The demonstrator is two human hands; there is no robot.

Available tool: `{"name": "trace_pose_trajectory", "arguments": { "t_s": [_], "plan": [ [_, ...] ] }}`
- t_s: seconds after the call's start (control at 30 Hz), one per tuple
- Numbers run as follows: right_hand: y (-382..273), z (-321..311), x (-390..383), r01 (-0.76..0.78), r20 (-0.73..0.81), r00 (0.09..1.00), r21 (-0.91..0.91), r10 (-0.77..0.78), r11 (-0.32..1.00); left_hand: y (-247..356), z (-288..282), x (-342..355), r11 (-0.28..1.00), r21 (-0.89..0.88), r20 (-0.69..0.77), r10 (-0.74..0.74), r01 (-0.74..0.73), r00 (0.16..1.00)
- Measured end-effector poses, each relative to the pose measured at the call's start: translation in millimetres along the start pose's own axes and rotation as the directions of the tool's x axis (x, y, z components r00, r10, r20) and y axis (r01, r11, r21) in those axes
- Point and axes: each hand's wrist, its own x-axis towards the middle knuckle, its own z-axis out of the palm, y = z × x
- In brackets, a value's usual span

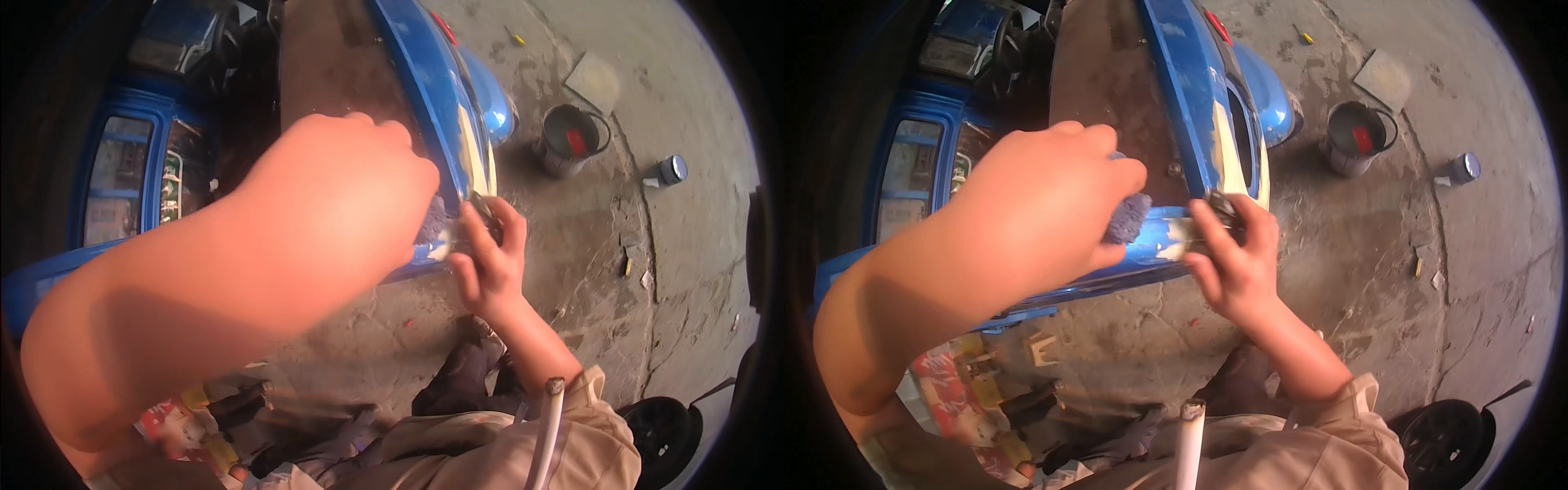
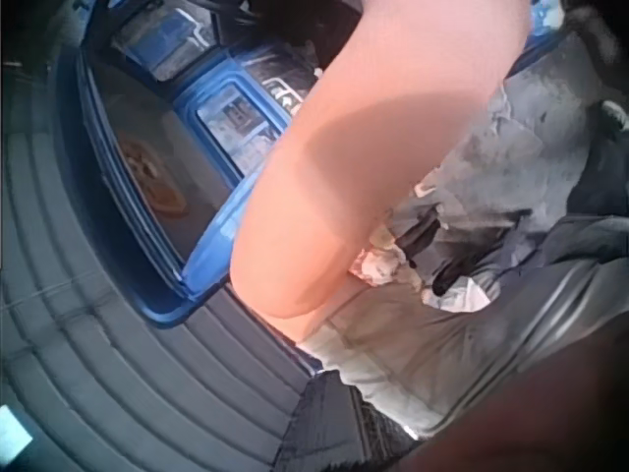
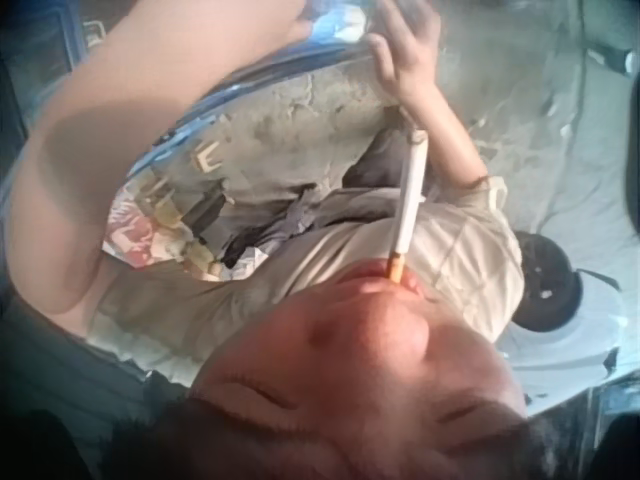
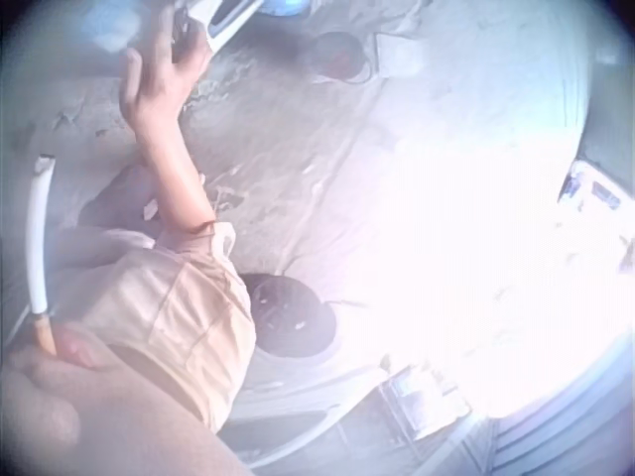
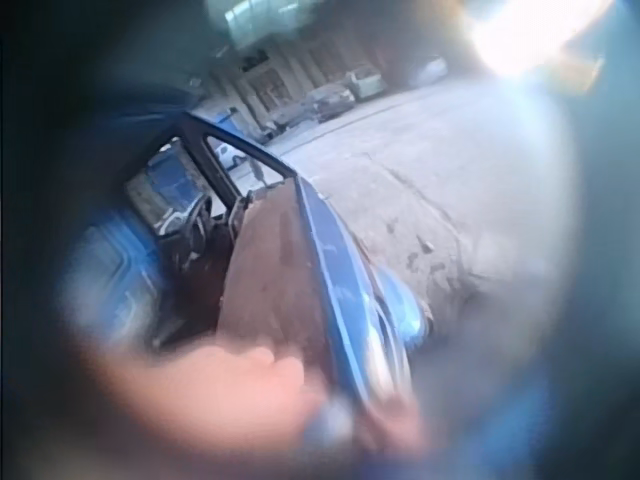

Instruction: The person sands a blue vehicle body part with a sanding block and a cloth, repeatedly dipping the cloth into a bucket of water. The person works on the curved surface, smoothing the filler and wiping away dust.

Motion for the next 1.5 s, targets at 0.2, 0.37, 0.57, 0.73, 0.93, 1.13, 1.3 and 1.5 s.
{"name": "trace_pose_trajectory", "arguments": {
  "t_s": [0.2,0.37,0.57,0.73,0.93,1.13,1.3,1.5],
  "plan": [
    [-30.1,-8.1,48.3,0.194,0.126,0.971,0.066,-0.201,0.979,-0.3,-4.7,3.1,0.999,0.01,0.066,-0.048,0.048,0.997],
    [29.3,-15.0,-1.3,-0.133,0.151,0.981,0.072,0.121,0.988,4.2,-8.6,9.5,0.999,0.012,0.085,-0.046,0.045,0.995],
    [-38.8,-12.7,41.8,0.125,0.119,0.983,0.11,-0.138,0.986,0.5,-15.3,-0.9,0.998,0.009,0.099,-0.065,0.065,0.993],
    [18.2,-10.6,-5.7,-0.223,0.118,0.97,0.065,0.215,0.973,6.6,-2.4,14.4,1.0,-0.009,0.044,-0.018,0.018,0.999],
    [-38.7,-11.2,42.6,-0.057,0.115,0.992,0.043,0.052,0.997,1.4,-8.1,4.7,0.999,0.02,0.071,-0.039,0.037,0.997],
    [-42.0,-15.7,31.7,-0.292,0.095,0.955,0.149,0.28,0.945,8.9,-15.6,10.8,0.996,0.081,0.088,-0.045,0.038,0.995],
    [-23.7,-5.5,32.7,-0.301,0.165,0.946,0.128,0.279,0.945,1.5,-13.4,4.9,0.989,0.134,0.087,-0.075,0.062,0.993],
    [-47.0,-14.6,44.9,-0.135,0.069,0.989,0.041,0.132,0.99,4.0,-9.1,8.0,0.993,0.113,0.069,-0.048,0.04,0.996]
  ]
}}
